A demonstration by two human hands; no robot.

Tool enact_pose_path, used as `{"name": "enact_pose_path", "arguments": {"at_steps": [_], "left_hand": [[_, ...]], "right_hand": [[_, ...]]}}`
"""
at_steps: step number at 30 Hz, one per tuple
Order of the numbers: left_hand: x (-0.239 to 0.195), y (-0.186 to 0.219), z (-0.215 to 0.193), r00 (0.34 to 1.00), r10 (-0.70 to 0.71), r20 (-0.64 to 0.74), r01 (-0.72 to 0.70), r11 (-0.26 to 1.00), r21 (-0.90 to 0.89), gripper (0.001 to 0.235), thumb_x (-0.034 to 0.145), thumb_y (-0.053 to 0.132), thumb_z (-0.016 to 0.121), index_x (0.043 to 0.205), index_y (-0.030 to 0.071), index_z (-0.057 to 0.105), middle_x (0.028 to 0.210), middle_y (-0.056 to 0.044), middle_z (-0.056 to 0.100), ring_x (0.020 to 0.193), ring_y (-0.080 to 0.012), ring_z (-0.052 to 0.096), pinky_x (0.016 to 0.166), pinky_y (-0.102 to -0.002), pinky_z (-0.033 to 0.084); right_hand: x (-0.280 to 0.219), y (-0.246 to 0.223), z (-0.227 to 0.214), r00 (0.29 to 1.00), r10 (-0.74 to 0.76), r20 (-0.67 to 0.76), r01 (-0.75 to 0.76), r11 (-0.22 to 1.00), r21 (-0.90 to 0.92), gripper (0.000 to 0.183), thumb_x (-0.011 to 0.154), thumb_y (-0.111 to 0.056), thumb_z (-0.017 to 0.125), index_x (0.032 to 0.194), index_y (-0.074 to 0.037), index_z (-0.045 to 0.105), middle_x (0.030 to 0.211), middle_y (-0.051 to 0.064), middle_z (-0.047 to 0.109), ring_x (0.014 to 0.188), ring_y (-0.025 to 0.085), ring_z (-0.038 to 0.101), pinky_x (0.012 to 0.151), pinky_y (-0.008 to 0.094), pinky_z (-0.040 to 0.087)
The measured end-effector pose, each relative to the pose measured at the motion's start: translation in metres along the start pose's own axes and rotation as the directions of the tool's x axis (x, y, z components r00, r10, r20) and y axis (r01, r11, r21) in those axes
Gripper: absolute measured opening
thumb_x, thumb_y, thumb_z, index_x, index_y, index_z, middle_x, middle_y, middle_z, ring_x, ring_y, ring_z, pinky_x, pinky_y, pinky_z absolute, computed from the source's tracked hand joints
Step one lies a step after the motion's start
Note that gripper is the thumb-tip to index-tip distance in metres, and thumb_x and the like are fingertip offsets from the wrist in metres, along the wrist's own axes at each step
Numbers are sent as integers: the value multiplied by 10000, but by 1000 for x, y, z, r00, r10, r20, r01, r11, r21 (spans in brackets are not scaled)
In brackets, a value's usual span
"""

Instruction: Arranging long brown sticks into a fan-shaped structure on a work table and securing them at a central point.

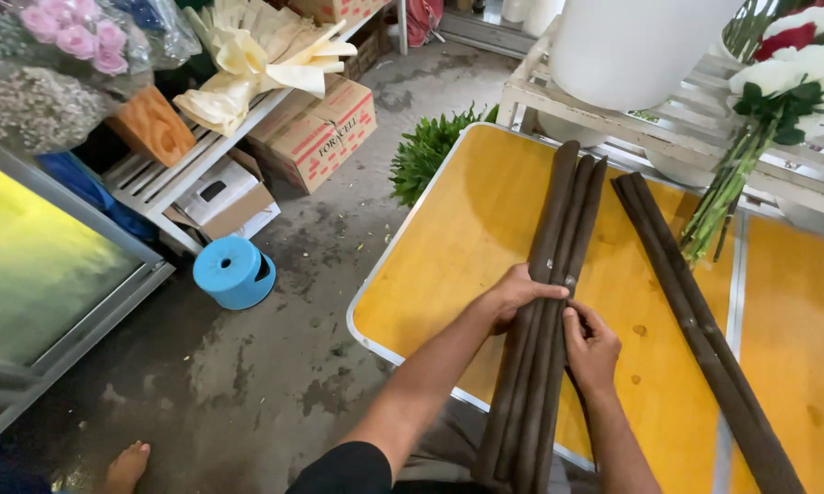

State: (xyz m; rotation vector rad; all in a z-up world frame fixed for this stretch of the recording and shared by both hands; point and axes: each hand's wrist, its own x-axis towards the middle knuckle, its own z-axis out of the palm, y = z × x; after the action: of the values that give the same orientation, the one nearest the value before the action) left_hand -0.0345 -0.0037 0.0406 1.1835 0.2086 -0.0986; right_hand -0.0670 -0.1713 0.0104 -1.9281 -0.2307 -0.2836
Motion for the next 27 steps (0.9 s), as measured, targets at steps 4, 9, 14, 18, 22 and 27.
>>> {"name": "enact_pose_path", "arguments": {"at_steps": [4, 9, 14, 18, 22, 27], "left_hand": [[25, -37, -11, 998, 53, -45, -52, 998, 27, 534, 538, 104, 988, 997, 18, 729, 867, -127, 718, 768, -281, 699, 653, -443, 587], [22, -53, -7, 996, 48, -71, -46, 998, 30, 517, 541, 109, 988, 1001, 61, 756, 887, -129, 738, 784, -291, 727, 654, -457, 605], [2, -50, -12, 998, 59, -5, -59, 998, -25, 528, 577, 78, 989, 1044, 41, 747, 931, -135, 742, 826, -294, 731, 694, -455, 615], [-4, -56, -9, 1000, 30, 0, -30, 998, -46, 525, 603, 58, 987, 1070, 31, 747, 954, -162, 748, 838, -333, 740, 705, -484, 626], [-8, -53, -15, 999, 12, 44, -10, 999, -47, 519, 619, 79, 1000, 1067, 26, 744, 946, -165, 745, 841, -329, 742, 686, -488, 631], [-6, -51, -17, 999, -16, 51, 19, 998, -56, 543, 607, 125, 1033, 1063, 54, 748, 944, -144, 759, 830, -304, 750, 674, -488, 639]], "right_hand": [[-3, 3, -1, 999, -50, 2, 50, 998, 27, 193, 1019, -166, 713, 1183, -90, 781, 994, 194, 740, 948, 282, 714, 764, 422, 565], [-6, -2, -5, 999, 7, -42, -7, 1000, -2, 282, 1063, -235, 665, 1301, -99, 734, 925, 171, 722, 853, 250, 673, 789, 478, 533], [-2, 7, -4, 995, 47, -84, -48, 999, -6, 312, 1066, -345, 649, 1267, -128, 746, 943, 176, 741, 915, 299, 707, 803, 491, 531], [3, 24, -2, 998, 35, -59, -32, 998, 46, 327, 960, -332, 760, 1242, -166, 758, 814, 69, 731, 741, 178, 674, 714, 372, 536], [-8, 15, 1, 999, 13, -42, -9, 996, 94, 378, 945, -290, 763, 1286, -130, 734, 829, 102, 732, 739, 174, 647, 711, 359, 536], [-33, -18, -8, 994, 86, 61, -95, 979, 179, 519, 949, -308, 732, 1414, -97, 641, 943, 177, 757, 818, 227, 683, 751, 391, 550]]}}
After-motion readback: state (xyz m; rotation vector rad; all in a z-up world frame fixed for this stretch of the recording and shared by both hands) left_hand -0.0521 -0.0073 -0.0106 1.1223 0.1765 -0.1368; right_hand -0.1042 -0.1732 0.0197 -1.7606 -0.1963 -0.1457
